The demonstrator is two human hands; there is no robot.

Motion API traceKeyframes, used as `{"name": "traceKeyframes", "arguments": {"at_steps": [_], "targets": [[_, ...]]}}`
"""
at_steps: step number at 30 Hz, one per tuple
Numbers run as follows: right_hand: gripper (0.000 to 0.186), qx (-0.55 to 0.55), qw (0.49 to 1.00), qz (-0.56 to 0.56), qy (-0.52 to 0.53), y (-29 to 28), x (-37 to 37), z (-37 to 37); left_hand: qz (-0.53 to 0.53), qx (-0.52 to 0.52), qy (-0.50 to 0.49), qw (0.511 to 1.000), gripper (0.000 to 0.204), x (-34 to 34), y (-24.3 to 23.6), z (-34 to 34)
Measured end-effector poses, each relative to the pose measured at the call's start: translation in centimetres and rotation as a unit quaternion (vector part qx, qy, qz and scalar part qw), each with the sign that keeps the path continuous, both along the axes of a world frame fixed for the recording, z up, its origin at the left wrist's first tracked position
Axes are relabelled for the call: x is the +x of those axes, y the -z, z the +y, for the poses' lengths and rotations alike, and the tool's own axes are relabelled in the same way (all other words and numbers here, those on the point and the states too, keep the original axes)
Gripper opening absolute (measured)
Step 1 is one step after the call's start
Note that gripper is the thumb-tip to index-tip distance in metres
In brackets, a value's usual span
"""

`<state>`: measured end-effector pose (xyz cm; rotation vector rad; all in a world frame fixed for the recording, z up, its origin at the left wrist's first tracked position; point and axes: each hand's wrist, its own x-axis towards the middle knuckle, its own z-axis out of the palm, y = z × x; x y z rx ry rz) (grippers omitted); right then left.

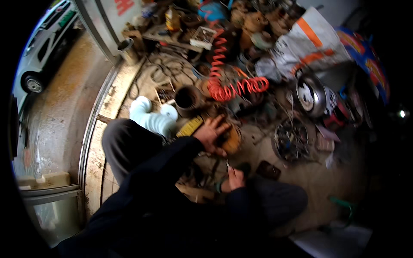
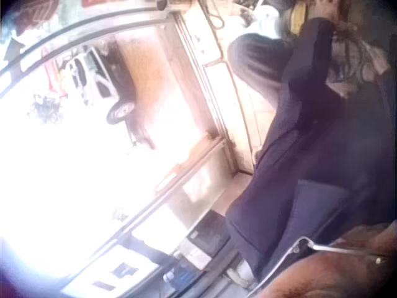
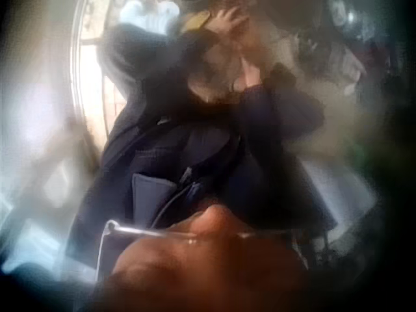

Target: The person sits on the floor and works on a rusty mechanical part placed on a small wooden stool. They use a metal tool to scrape and clean the surface of the part, then use a hammer to tap it. The person continues to scrape and adjust the part with the tool throughout the video.

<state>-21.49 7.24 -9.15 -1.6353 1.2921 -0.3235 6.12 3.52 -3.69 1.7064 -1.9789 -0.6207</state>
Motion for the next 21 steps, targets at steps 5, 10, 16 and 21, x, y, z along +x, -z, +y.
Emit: {"name": "traceKeyframes", "arguments": {"at_steps": [5,10,16,21], "targets": [[0.038,0.173,0.983,0.005,0.056,-5.6,-0.5,-1.9,0.048,0.011,0.046,0.998,0.095,-1.6,-1.0,-1.6],[0.04,0.247,0.968,0.028,0.032,-5.0,1.1,-2.5,0.05,0.0,0.04,0.998,0.092,-1.4,-0.3,-1.3],[0.041,0.285,0.958,0.017,0.028,-6.4,3.2,-3.5,0.063,0.011,0.033,0.997,0.097,-0.8,-0.3,-1.2],[0.041,0.321,0.947,0.019,0.024,-6.1,2.8,-4.4,0.045,0.061,0.039,0.996,0.113,-1.1,-3.1,-1.0]]}}
